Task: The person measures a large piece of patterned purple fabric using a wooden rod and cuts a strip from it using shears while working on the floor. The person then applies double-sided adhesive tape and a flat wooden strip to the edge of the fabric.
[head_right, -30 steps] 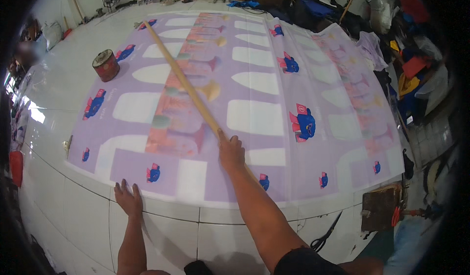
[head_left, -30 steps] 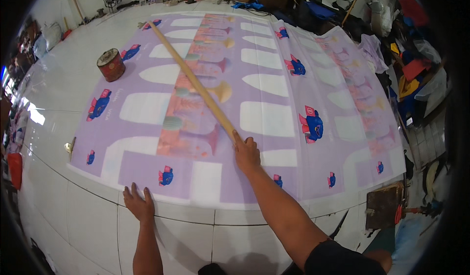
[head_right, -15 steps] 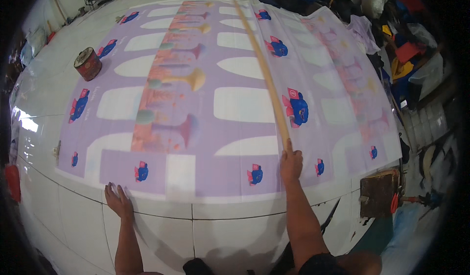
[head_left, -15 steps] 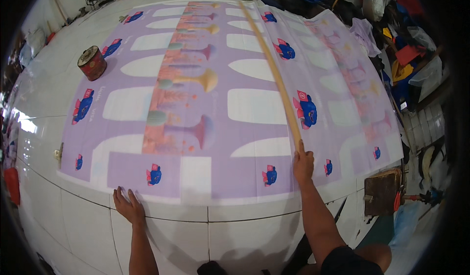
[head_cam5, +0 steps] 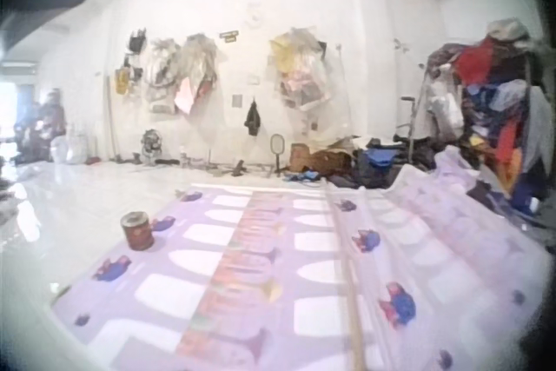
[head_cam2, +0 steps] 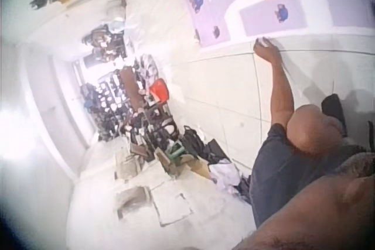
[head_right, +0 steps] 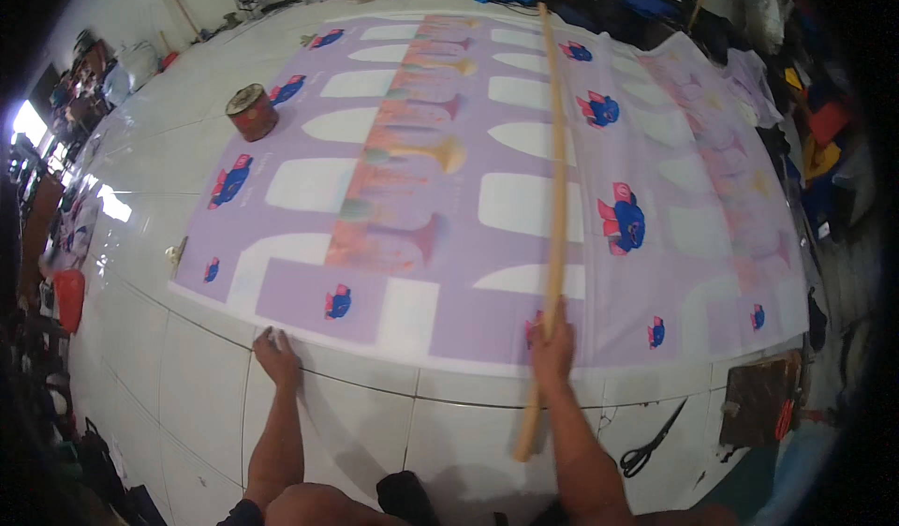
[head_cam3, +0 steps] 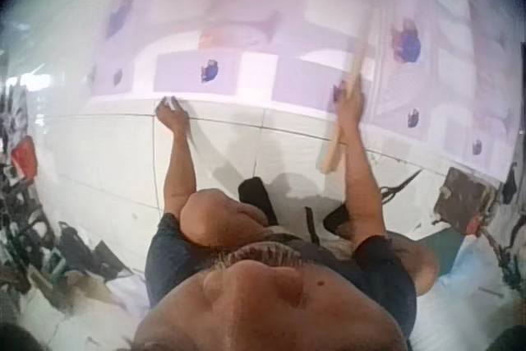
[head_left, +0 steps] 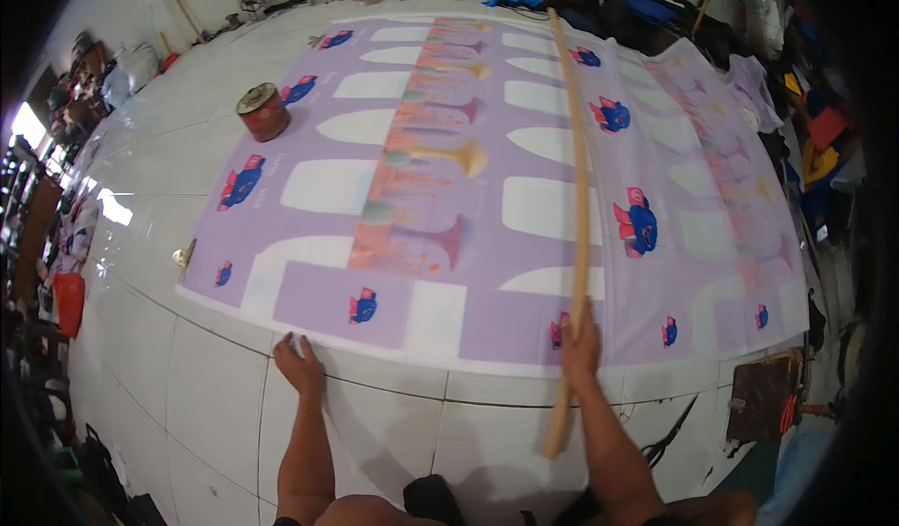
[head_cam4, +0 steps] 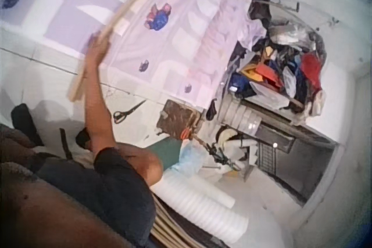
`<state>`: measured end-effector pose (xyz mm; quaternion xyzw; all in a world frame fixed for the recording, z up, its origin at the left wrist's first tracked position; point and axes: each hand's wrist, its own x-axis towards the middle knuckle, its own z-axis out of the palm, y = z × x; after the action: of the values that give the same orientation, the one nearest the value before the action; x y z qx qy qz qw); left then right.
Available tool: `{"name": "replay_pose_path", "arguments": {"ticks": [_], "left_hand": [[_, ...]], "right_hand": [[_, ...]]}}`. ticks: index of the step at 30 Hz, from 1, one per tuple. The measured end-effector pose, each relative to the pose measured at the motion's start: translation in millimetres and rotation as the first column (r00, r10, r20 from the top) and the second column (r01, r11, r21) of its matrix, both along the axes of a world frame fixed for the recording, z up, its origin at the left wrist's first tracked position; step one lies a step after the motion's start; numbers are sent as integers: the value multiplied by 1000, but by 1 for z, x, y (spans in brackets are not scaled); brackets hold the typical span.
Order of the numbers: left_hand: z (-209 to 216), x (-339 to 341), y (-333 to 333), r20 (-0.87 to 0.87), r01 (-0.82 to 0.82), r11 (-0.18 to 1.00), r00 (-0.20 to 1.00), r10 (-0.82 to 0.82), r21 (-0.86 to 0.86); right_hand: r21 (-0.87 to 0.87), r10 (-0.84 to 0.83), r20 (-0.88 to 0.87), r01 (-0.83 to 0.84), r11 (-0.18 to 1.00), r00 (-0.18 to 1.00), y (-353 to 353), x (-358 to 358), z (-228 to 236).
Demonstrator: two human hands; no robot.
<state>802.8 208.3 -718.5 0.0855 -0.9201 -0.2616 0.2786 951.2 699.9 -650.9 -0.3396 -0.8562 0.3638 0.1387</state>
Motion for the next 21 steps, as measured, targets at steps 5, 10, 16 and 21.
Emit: {"name": "replay_pose_path", "arguments": {"ticks": [5,10,16,21], "left_hand": [[45,62,79,371,324,707,674,-639,628],[82,130,110,470,87,579,492,-733,811],[79,73,14,517,10,965,843,-150,263],[65,11,-165,345,-84,979,928,145,-184]], "right_hand": [[-373,95,-241,-183,909,966,-142,-61,2],[-370,205,-362,-343,864,909,-269,-123,16],[-222,717,-285,-772,596,636,-265,-142,23],[-284,713,-147,-720,633,685,-191,-85,18]]}}
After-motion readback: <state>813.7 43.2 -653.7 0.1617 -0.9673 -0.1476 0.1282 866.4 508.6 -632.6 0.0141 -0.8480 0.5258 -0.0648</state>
